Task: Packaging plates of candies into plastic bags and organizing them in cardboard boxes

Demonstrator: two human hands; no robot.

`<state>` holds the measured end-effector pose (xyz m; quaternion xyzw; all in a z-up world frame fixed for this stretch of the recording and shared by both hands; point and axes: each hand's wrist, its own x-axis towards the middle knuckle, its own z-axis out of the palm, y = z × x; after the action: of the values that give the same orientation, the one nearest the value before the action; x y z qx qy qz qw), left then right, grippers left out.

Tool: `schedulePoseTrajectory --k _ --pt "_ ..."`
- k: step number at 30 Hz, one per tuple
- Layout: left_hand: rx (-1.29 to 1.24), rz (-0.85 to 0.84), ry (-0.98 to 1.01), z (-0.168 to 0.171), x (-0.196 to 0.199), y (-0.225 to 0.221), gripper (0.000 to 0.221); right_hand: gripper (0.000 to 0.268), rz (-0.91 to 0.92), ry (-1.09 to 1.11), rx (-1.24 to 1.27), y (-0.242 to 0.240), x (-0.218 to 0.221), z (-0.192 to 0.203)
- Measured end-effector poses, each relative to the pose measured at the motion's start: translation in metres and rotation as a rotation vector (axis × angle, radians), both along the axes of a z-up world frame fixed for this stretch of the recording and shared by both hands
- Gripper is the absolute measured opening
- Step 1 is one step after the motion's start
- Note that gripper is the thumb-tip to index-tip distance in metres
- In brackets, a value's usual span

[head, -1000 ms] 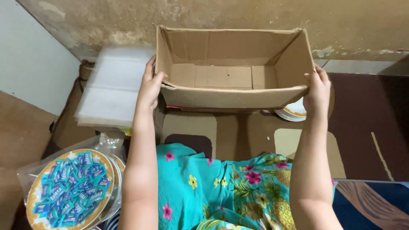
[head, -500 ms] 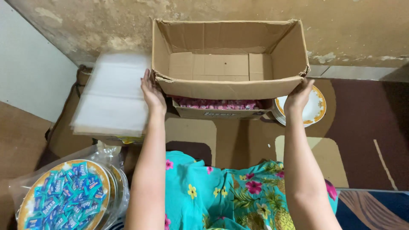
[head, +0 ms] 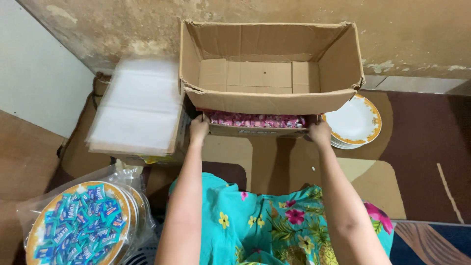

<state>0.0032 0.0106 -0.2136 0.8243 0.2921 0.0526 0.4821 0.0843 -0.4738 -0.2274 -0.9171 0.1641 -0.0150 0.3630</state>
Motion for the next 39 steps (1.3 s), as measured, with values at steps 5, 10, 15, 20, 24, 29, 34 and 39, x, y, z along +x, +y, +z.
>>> schedulePoseTrajectory --k 5,10,15,20,24,29,34,39 --pt "0.133 -0.123 0.077 0.009 -0.007 0.008 0.040 0.035 0.111 0.106 -0.028 -0.004 -0.040 0.042" --pt "0.078 -0.145 0.094 0.031 -0.050 0.009 0.039 0.042 0.184 0.091 -0.083 -0.009 -0.074 0.051" --pt "0.078 -0.226 0.167 0.057 -0.093 0.004 0.041 0.047 0.237 0.097 -0.101 -0.014 -0.124 0.064" --pt "0.056 -0.335 0.218 0.123 -0.147 -0.022 0.050 0.041 0.240 0.120 -0.145 -0.036 -0.144 0.050" --pt "0.114 -0.376 0.295 0.145 -0.173 -0.034 0.051 0.040 0.285 0.114 -0.067 -0.051 -0.164 0.041" --pt "0.104 -0.409 0.332 0.116 -0.189 -0.035 0.054 0.041 0.347 0.160 -0.040 -0.043 -0.208 0.089" --pt "0.113 -0.406 0.329 0.051 -0.183 -0.003 0.056 0.043 0.371 0.245 -0.108 -0.052 -0.224 0.077" --pt "-0.025 -0.431 0.245 0.096 -0.200 -0.026 0.061 0.050 0.386 0.268 -0.008 -0.051 -0.235 0.104"
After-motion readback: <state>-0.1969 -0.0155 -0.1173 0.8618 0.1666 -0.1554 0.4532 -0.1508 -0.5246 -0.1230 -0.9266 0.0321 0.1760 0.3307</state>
